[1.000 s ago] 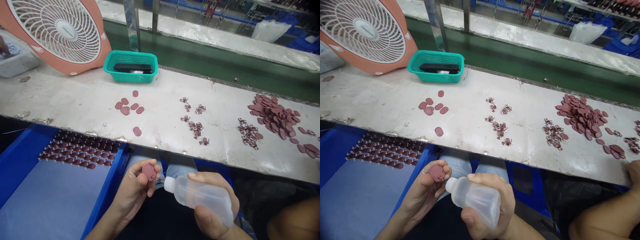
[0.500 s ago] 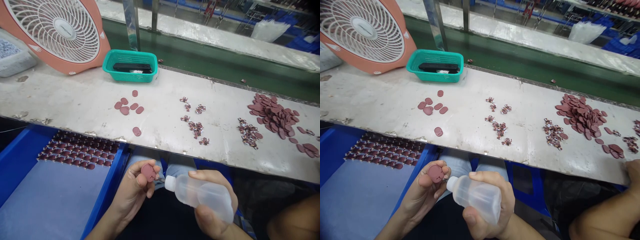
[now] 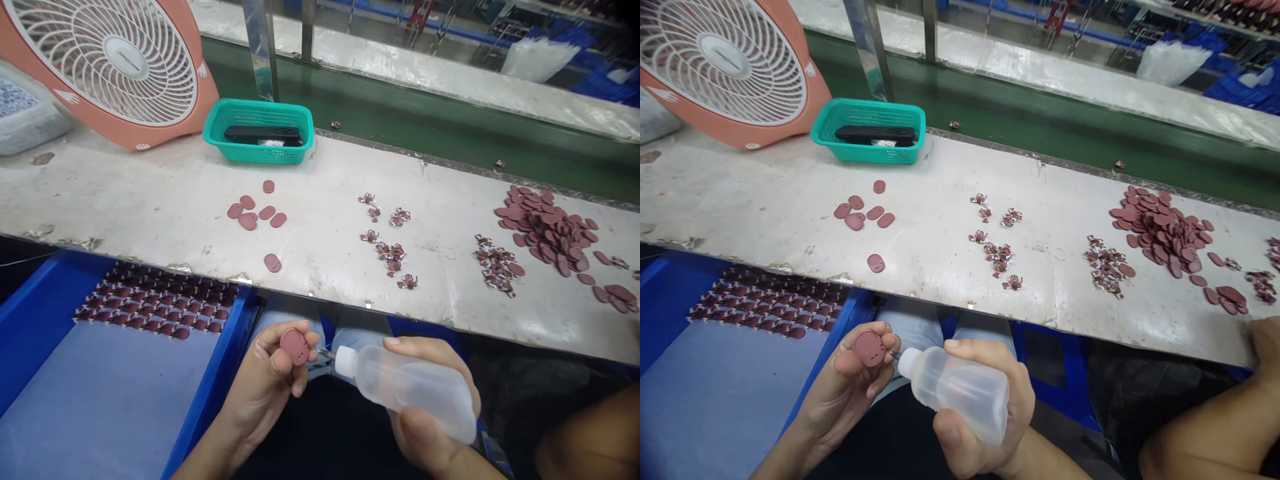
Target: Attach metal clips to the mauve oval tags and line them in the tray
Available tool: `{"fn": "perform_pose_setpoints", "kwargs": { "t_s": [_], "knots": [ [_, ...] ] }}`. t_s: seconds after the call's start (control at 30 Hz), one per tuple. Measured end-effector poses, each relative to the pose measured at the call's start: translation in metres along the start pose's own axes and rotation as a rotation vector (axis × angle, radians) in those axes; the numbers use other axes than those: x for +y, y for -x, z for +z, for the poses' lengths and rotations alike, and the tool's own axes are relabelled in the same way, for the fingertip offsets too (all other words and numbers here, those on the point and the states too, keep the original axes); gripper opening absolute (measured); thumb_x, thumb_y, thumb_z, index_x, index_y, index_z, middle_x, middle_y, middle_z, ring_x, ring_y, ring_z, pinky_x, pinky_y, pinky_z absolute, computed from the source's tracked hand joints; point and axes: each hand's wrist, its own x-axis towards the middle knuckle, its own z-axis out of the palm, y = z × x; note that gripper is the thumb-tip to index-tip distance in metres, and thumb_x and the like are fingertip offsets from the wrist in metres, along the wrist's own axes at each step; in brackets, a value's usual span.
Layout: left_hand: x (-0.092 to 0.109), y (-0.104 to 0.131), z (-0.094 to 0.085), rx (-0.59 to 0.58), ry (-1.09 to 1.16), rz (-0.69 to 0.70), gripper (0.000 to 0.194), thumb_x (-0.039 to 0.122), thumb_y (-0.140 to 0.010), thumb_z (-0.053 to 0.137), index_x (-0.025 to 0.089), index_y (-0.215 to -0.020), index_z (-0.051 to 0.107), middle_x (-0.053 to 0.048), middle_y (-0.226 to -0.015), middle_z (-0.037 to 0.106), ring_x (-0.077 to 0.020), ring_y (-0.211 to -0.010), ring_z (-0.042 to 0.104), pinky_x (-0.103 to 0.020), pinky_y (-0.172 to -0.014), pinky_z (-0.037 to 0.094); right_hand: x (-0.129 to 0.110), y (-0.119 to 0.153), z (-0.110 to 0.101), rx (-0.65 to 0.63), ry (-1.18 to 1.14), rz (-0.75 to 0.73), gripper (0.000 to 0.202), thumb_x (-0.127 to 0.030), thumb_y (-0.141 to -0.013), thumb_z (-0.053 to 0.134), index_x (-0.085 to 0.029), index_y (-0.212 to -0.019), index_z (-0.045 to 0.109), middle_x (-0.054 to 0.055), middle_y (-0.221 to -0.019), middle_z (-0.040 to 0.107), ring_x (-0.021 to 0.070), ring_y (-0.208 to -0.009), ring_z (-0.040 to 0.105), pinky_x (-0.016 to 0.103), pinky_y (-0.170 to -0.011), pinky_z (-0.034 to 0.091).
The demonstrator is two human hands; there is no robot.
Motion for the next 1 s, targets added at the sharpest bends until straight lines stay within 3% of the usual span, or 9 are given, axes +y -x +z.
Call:
{"fn": "perform_pose_setpoints", "kwargs": {
  "t_s": [0.07, 0.23, 0.4, 0.57, 0.67, 0.77, 0.87, 0.93, 1.0],
  "knots": [
    [0.000, 0.000, 0.000, -0.009, 0.000, -0.001, 0.044, 0.049, -0.050, 0.095, 0.023, -0.084, 0.082, -0.004, -0.075, 0.077, -0.0104, -0.059, 0.063, -0.011, -0.039, 0.045, 0.000, 0.000, 0.000, 0.017, 0.031, -0.008, 0.037, -0.049, -0.090, 0.065, -0.022, -0.115, 0.068, 0.005, -0.083, 0.070, 0.0172, -0.052, 0.061, 0.029, -0.039, 0.049],
    [0.000, 0.002, 0.000, -0.010, -0.004, -0.007, 0.046, 0.050, -0.048, 0.095, 0.023, -0.083, 0.082, -0.004, -0.075, 0.077, -0.0105, -0.058, 0.064, -0.011, -0.039, 0.045, -0.003, -0.008, 0.000, -0.095, -0.004, 0.006, 0.034, -0.046, -0.094, 0.061, -0.023, -0.119, 0.064, -0.004, -0.057, 0.058, 0.0122, -0.037, 0.048, 0.024, -0.034, 0.042],
    [0.000, 0.003, 0.000, 0.009, -0.014, -0.015, 0.046, 0.050, -0.049, 0.095, 0.023, -0.084, 0.082, -0.005, -0.075, 0.076, -0.0105, -0.058, 0.063, -0.012, -0.040, 0.045, -0.002, -0.007, -0.003, -0.063, 0.059, -0.004, 0.031, -0.046, -0.092, 0.064, -0.024, -0.113, 0.067, 0.002, -0.086, 0.073, 0.0145, -0.054, 0.064, 0.024, -0.044, 0.052],
    [-0.001, 0.002, 0.000, 0.046, -0.017, -0.036, 0.047, 0.050, -0.047, 0.095, 0.023, -0.084, 0.082, -0.005, -0.075, 0.075, -0.0127, -0.061, 0.064, -0.014, -0.040, 0.044, 0.001, -0.004, -0.002, -0.042, 0.002, 0.090, 0.030, -0.045, -0.088, 0.068, -0.023, -0.109, 0.069, 0.003, -0.082, 0.071, 0.0144, -0.052, 0.062, 0.024, -0.041, 0.049],
    [-0.001, 0.002, -0.001, 0.063, -0.030, -0.028, 0.051, 0.052, -0.047, 0.095, 0.021, -0.085, 0.081, -0.006, -0.078, 0.074, -0.0139, -0.064, 0.064, -0.014, -0.040, 0.043, 0.005, -0.010, 0.001, -0.018, -0.254, 0.242, 0.038, -0.055, -0.086, 0.064, -0.023, -0.108, 0.068, -0.002, -0.060, 0.061, 0.0128, -0.039, 0.051, 0.022, -0.033, 0.040],
    [0.002, 0.003, 0.000, 0.170, -0.042, 0.032, 0.052, 0.053, -0.050, 0.094, 0.020, -0.087, 0.081, -0.007, -0.079, 0.074, -0.0132, -0.065, 0.062, -0.014, -0.041, 0.044, 0.012, -0.024, 0.006, -0.051, -0.649, 0.480, 0.056, -0.071, -0.089, 0.043, -0.022, -0.107, 0.064, -0.005, -0.048, 0.051, 0.0121, -0.031, 0.043, 0.021, -0.028, 0.037],
    [0.006, 0.001, -0.003, 0.270, -0.017, 0.095, 0.050, 0.051, -0.051, 0.094, 0.020, -0.088, 0.081, -0.006, -0.079, 0.075, -0.0126, -0.065, 0.062, -0.013, -0.040, 0.044, 0.024, -0.045, 0.020, -0.123, -0.705, 0.637, 0.041, -0.054, -0.090, 0.048, -0.023, -0.117, 0.056, 0.002, -0.073, 0.070, 0.0157, -0.053, 0.066, 0.026, -0.047, 0.056],
    [0.011, -0.003, -0.010, 0.257, 0.010, 0.110, 0.051, 0.049, -0.045, 0.096, 0.021, -0.085, 0.081, -0.005, -0.077, 0.076, -0.0119, -0.063, 0.062, -0.011, -0.038, 0.042, 0.035, -0.061, 0.036, -0.270, -0.464, 0.586, 0.047, -0.038, -0.085, 0.054, -0.023, -0.129, 0.046, 0.008, -0.106, 0.074, 0.0192, -0.086, 0.074, 0.033, -0.075, 0.062],
    [0.015, -0.010, -0.019, 0.224, 0.038, 0.104, 0.052, 0.046, -0.040, 0.098, 0.022, -0.082, 0.080, -0.003, -0.074, 0.077, -0.0115, -0.060, 0.062, -0.010, -0.036, 0.041, 0.047, -0.078, 0.057, -0.439, -0.106, 0.477, 0.048, -0.031, -0.086, 0.054, -0.021, -0.132, 0.043, 0.011, -0.124, 0.068, 0.0215, -0.109, 0.070, 0.037, -0.092, 0.058]
  ]
}}
